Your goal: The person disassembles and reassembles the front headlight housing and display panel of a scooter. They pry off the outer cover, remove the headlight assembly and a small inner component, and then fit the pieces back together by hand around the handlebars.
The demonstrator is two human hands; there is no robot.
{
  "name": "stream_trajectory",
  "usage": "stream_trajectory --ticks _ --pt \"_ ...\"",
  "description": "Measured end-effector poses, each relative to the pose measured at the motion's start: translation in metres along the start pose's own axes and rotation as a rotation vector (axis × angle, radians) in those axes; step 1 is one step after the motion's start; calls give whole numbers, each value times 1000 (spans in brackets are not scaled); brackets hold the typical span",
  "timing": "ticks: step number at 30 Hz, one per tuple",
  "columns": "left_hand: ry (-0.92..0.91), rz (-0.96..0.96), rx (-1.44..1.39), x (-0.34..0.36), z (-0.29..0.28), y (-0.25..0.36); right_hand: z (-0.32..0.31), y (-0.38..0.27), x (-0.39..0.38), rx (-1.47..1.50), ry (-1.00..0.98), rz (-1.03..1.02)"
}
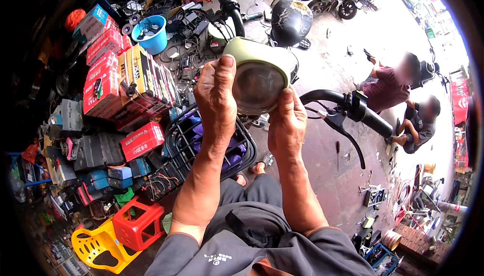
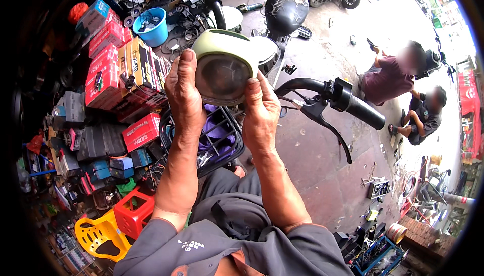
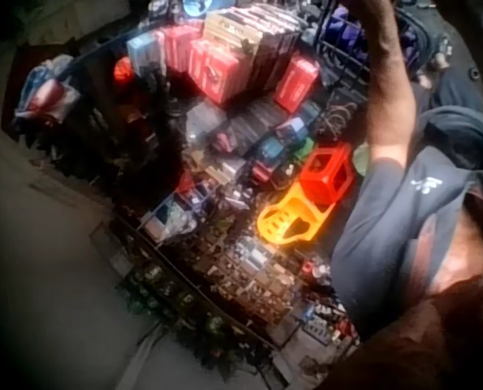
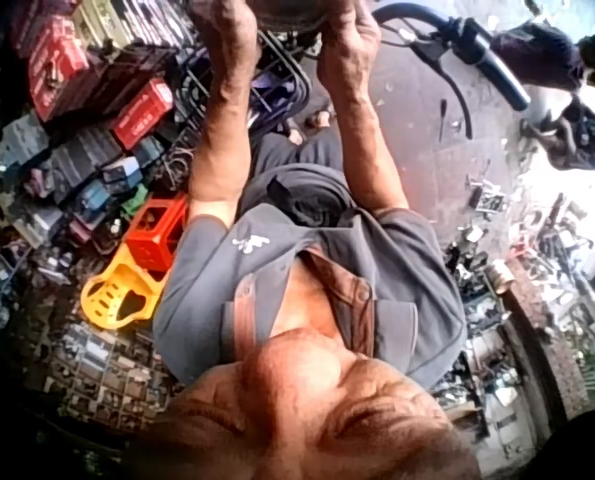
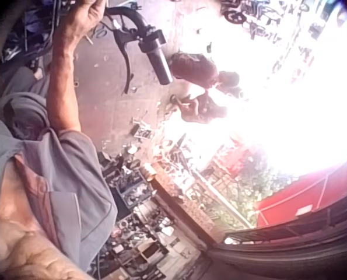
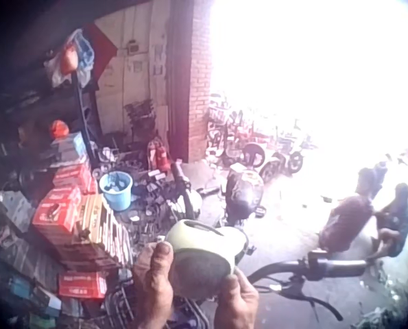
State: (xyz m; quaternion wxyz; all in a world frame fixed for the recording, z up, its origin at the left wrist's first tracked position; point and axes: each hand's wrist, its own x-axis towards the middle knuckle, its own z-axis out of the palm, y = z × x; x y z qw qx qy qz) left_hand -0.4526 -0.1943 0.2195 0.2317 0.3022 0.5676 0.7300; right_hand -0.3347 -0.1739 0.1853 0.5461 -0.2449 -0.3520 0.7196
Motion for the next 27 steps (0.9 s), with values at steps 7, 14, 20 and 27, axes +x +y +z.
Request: stream_trajectory --ticks 7,14,20,27 --pt "45 191 -148 -11 10 -21 31 -6 12 -17 353 51" --pt "-9 -106 -126 -7 4 3 31 5 13 -44 393 -102" --pt "35 -115 -85 3 9 -2 40 1 18 57 413 -60" --pt "11 -102 -124 3 6 -7 34 1 21 20 385 -69"
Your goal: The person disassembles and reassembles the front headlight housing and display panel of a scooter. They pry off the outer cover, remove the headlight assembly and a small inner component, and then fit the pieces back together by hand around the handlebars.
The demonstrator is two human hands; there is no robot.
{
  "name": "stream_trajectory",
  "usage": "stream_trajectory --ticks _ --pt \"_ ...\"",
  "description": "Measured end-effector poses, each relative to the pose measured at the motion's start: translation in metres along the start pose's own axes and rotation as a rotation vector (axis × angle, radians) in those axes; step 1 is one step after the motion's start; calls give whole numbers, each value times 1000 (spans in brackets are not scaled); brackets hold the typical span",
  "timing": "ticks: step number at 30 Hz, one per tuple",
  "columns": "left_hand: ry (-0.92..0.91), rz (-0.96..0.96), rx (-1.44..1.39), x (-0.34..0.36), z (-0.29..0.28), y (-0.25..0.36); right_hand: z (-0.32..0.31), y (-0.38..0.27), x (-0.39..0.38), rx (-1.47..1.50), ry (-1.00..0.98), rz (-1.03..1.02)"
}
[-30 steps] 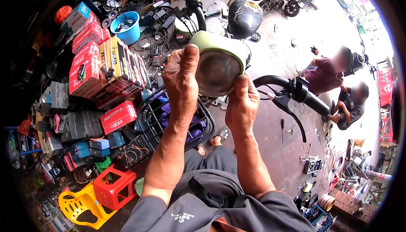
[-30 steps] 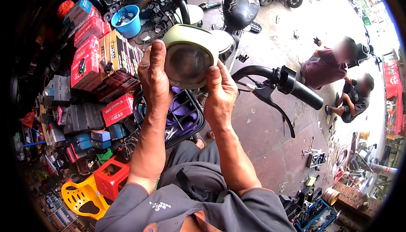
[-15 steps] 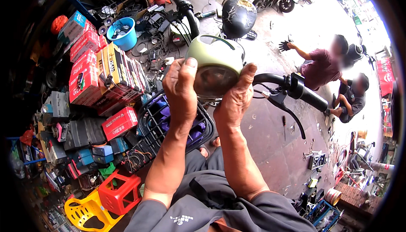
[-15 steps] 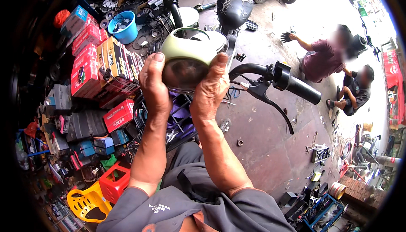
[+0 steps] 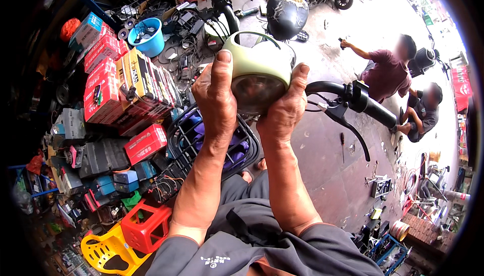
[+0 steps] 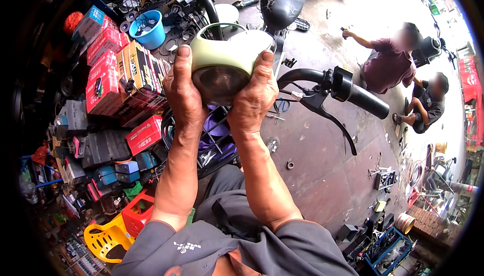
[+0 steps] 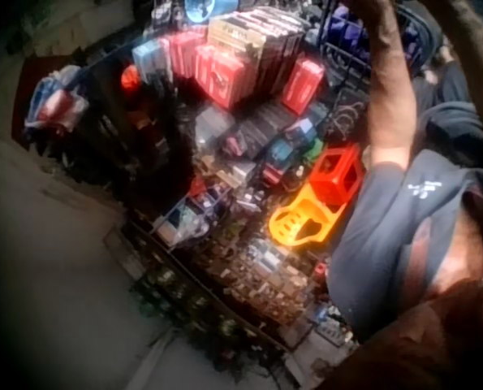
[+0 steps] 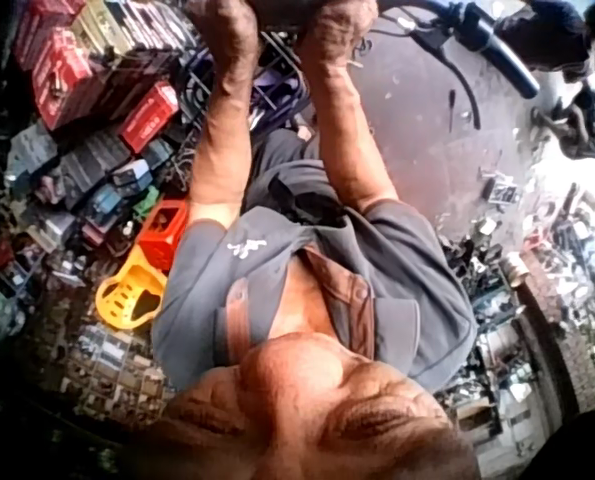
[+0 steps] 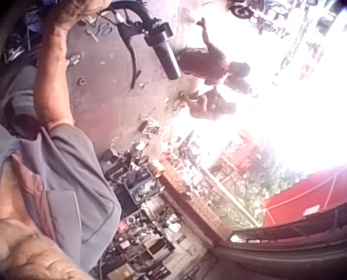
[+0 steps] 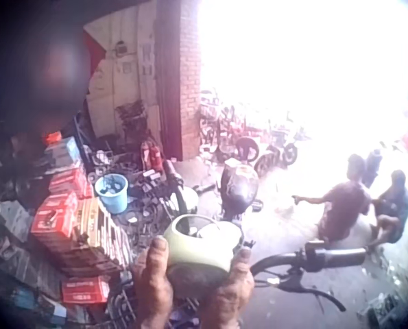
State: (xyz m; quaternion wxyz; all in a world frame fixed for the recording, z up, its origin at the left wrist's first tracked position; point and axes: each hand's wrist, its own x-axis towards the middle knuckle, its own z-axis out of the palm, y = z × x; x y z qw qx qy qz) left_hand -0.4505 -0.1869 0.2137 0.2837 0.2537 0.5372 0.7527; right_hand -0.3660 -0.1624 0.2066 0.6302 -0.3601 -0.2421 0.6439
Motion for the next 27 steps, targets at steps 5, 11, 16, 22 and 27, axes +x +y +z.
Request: stream_trajectory --ticks 5,11,16,22,27 --pt "9 -55 -96 1 -1 -1 -3 2 4 3 -4 -11" --pt "-12 -116 -170 5 -4 -5 -2 4 2 -30 -17 -61" --pt "-70 -105 -171 13 -8 -7 -1 1 0 -42 -21 -14" --pt "-158 -176 -212 9 -10 -4 -1 -11 3 -76 -52 60" --pt "-112 -135 -210 15 -11 -12 1 -7 3 -46 -81 7"
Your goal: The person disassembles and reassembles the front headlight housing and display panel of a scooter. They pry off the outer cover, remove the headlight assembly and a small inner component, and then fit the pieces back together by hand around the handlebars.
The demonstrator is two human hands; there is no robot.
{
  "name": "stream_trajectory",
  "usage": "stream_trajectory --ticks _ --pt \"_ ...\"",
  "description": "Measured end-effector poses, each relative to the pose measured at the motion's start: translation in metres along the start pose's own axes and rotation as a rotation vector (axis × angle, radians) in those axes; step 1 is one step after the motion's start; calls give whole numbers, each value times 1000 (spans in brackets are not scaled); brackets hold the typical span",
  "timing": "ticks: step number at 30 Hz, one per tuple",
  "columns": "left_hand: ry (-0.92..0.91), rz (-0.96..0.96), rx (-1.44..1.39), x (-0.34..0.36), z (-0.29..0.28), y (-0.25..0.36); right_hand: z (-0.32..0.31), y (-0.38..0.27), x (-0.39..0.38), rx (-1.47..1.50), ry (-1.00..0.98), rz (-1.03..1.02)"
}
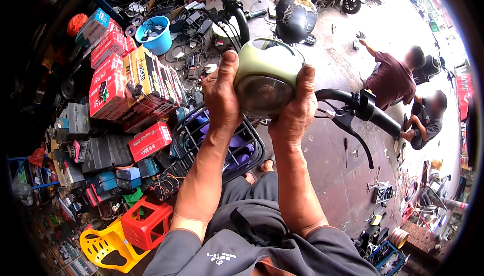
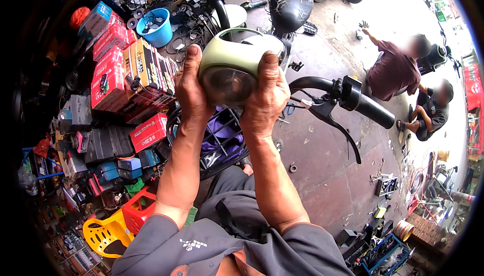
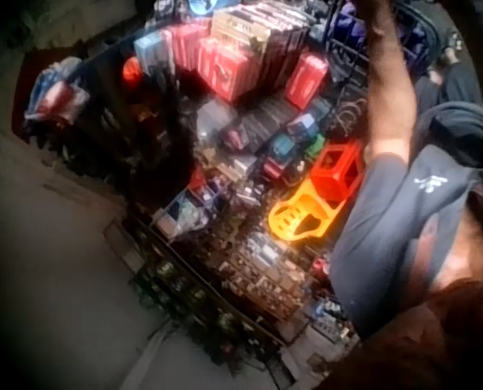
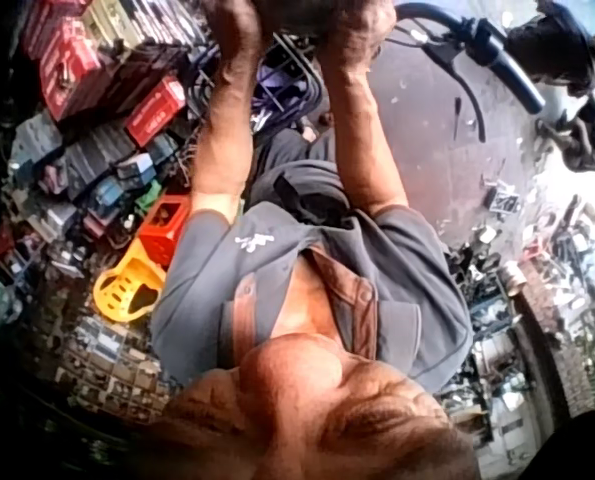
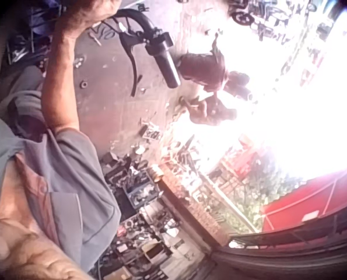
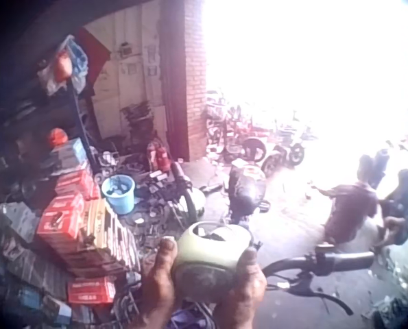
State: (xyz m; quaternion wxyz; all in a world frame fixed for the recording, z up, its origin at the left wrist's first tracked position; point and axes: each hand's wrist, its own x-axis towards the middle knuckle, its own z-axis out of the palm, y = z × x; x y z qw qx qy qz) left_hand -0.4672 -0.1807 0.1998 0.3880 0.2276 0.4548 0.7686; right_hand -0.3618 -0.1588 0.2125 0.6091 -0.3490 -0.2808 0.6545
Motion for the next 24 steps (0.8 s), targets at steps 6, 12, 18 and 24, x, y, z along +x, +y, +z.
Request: stream_trajectory --ticks 6,12,18,24 --pt "-6 -13 42 8 -11 -5 1 10 -3 89 17 -80" --pt "0 -64 60 2 5 14 -12 17 -13 -122 -62 -118" --pt "26 -50 104 4 8 13 -6 14 -18 -107 -31 -96" --pt "75 -88 -24 6 -5 -5 -9 16 -18 -128 -63 -66"
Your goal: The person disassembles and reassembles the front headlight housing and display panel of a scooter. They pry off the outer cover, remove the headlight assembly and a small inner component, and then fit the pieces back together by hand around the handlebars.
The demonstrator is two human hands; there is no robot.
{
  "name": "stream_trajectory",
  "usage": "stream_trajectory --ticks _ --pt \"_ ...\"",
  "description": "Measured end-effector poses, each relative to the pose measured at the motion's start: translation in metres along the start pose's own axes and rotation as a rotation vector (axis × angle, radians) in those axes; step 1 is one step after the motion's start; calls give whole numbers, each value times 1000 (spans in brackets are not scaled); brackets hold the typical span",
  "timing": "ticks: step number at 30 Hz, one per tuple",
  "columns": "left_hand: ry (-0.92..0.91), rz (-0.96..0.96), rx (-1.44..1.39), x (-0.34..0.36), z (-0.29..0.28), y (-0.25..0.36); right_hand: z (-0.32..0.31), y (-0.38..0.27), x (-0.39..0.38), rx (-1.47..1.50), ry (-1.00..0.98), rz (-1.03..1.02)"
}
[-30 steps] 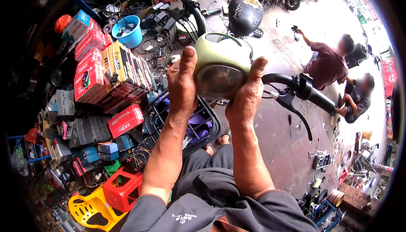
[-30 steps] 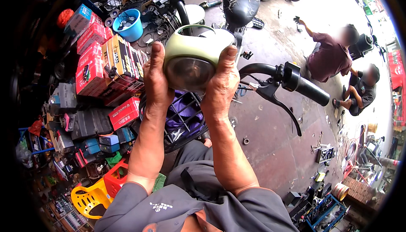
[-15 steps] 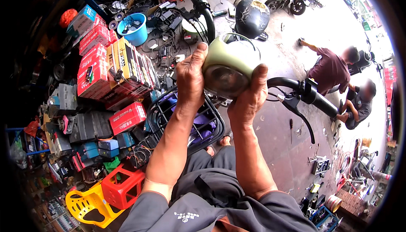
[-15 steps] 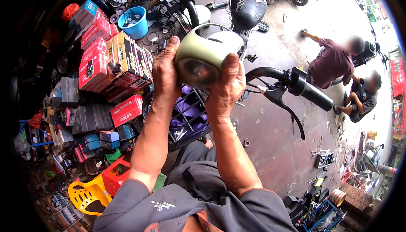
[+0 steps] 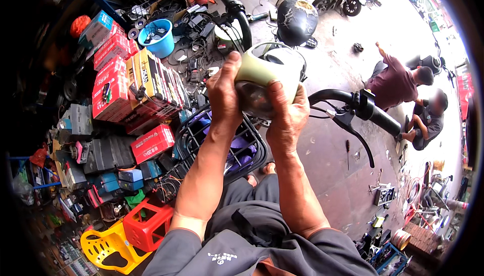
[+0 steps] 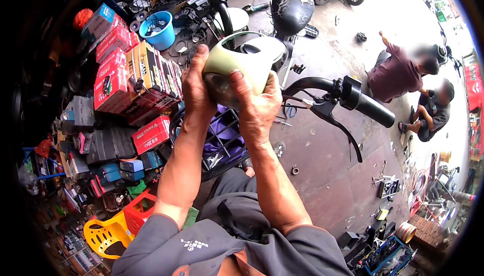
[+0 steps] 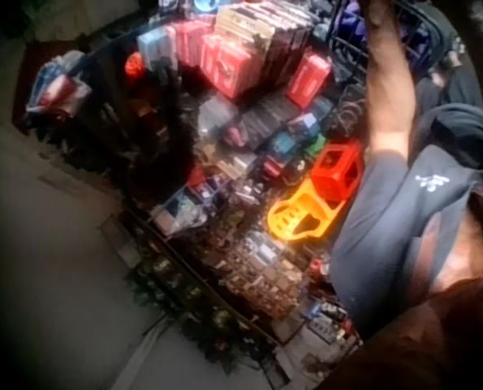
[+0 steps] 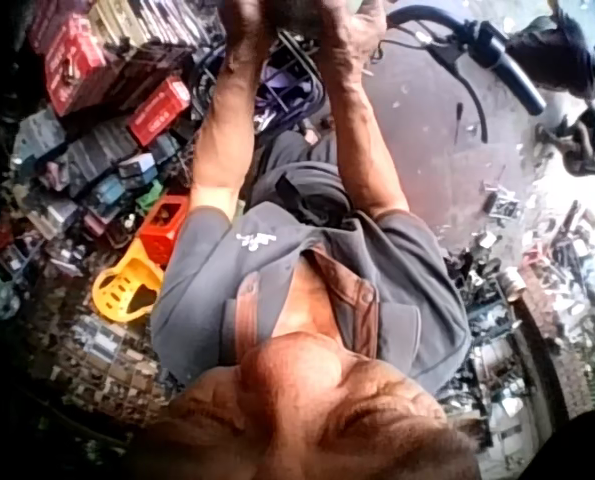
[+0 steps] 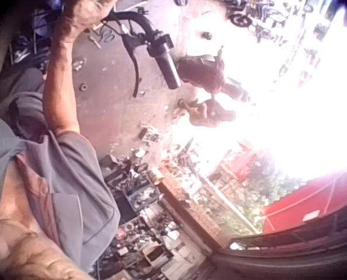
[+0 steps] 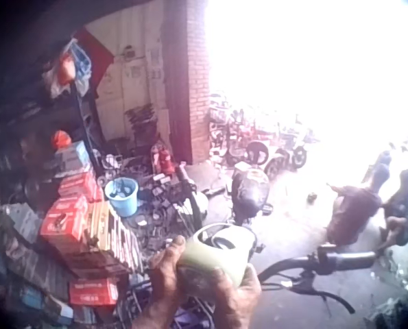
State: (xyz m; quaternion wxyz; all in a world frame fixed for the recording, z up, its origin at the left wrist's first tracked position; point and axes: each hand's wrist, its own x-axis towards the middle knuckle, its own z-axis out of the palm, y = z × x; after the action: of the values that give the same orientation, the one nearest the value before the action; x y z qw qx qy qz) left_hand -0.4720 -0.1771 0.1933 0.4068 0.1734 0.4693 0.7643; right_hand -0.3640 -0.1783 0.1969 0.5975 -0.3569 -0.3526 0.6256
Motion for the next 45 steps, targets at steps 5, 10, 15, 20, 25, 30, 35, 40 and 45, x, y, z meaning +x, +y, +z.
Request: stream_trajectory --ticks 5,10,15,20,25,30,35,40,45 --pt "-36 -78 -63 -22 -12 -10 -12 21 -2 -321 -202 -294" --pt "-61 -162 -224 -38 -29 -16 -13 21 -12 -676 -345 -585" --pt "-121 -213 -363 -10 -48 -29 -26 40 -49 -604 -131 -557" --pt "-167 -196 -343 -1 -71 -48 -36 53 -61 -517 -147 -520" --pt "-97 -183 -400 -11 -58 -44 -46 56 -60 -445 -254 -540" --pt "-174 -88 -321 -14 -48 -44 -54 55 -49 -418 -207 -510" --pt "-34 55 -149 -26 -23 -45 -59 54 -39 -405 -159 -454" --pt "45 230 122 -24 -23 -63 -60 55 -31 -416 -47 -352" --pt "-34 289 301 -19 -19 -66 -58 54 -31 -432 -42 -323"
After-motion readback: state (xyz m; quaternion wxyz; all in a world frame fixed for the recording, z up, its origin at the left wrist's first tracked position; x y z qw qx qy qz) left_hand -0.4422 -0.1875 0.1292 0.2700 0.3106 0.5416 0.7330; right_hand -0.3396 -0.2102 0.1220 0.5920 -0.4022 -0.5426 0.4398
